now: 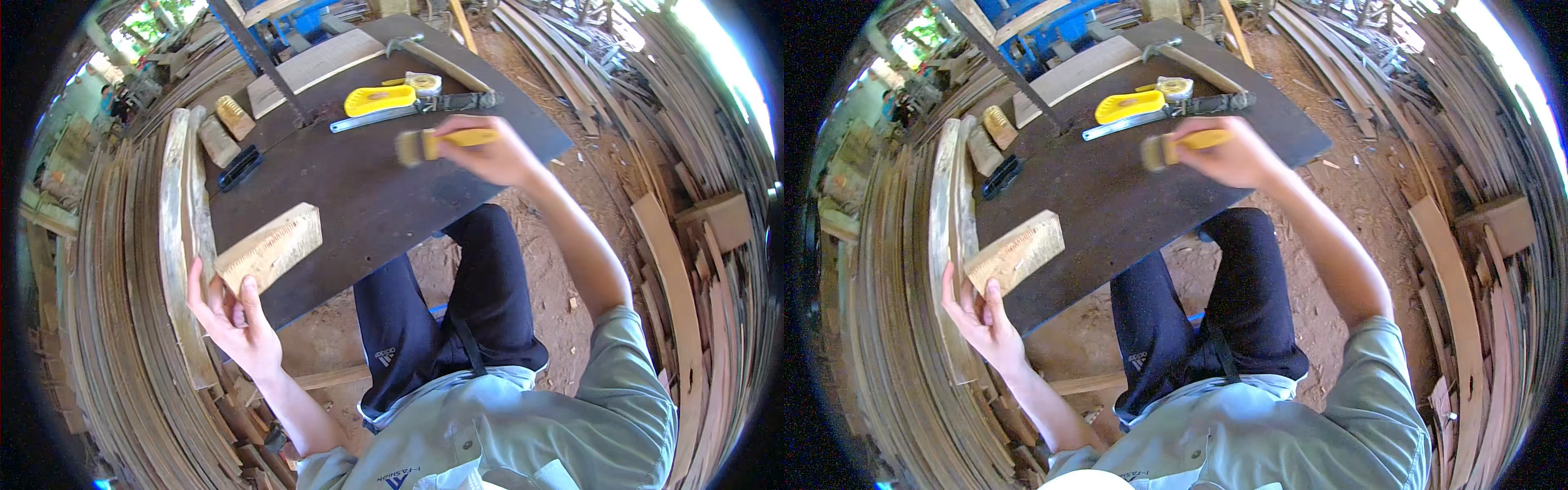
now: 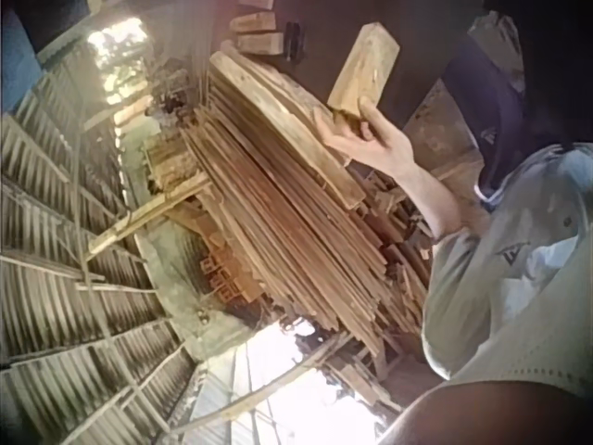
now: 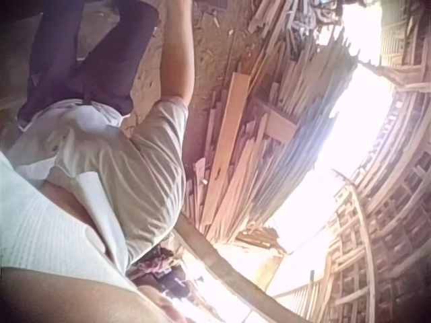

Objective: Sawing a small block of wood with a hacksaw and then cleaning the sawdust off with a paintbrush.

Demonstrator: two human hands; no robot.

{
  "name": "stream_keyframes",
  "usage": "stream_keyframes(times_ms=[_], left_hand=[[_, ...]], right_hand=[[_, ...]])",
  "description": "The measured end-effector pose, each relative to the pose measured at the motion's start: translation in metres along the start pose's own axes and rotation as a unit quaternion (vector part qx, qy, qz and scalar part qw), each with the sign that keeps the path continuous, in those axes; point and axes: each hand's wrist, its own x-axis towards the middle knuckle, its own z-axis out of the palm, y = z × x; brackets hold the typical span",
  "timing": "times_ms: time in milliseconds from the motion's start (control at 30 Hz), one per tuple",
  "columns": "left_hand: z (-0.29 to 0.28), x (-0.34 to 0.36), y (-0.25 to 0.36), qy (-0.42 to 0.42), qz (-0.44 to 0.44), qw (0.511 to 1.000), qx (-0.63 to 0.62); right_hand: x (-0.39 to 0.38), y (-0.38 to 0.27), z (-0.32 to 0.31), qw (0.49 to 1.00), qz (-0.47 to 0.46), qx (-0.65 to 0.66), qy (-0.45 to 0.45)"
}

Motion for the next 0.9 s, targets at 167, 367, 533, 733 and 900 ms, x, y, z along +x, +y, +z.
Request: stream_keyframes(times_ms=[167,367,533,733,900], left_hand=[[-0.021,-0.022,0.004,0.026,-0.005,0.998,0.063],[-0.039,-0.035,-0.006,0.044,-0.033,0.992,0.11],[-0.023,-0.011,-0.016,0.019,-0.039,0.999,0.028],[-0.007,0.005,-0.015,-0.031,-0.006,0.999,-0.009],[-0.028,-0.036,-0.007,-0.009,-0.027,0.999,-0.036]], right_hand=[[0.123,-0.034,0.133,0.991,-0.08,-0.02,-0.104],[0.097,0.004,0.111,0.991,-0.063,-0.114,-0.031],[-0.053,0.039,-0.075,0.946,0.163,-0.247,0.135],[-0.093,0.048,-0.168,0.938,0.161,-0.259,0.165],[0.031,-0.006,-0.028,0.991,0.131,-0.035,0.0]])
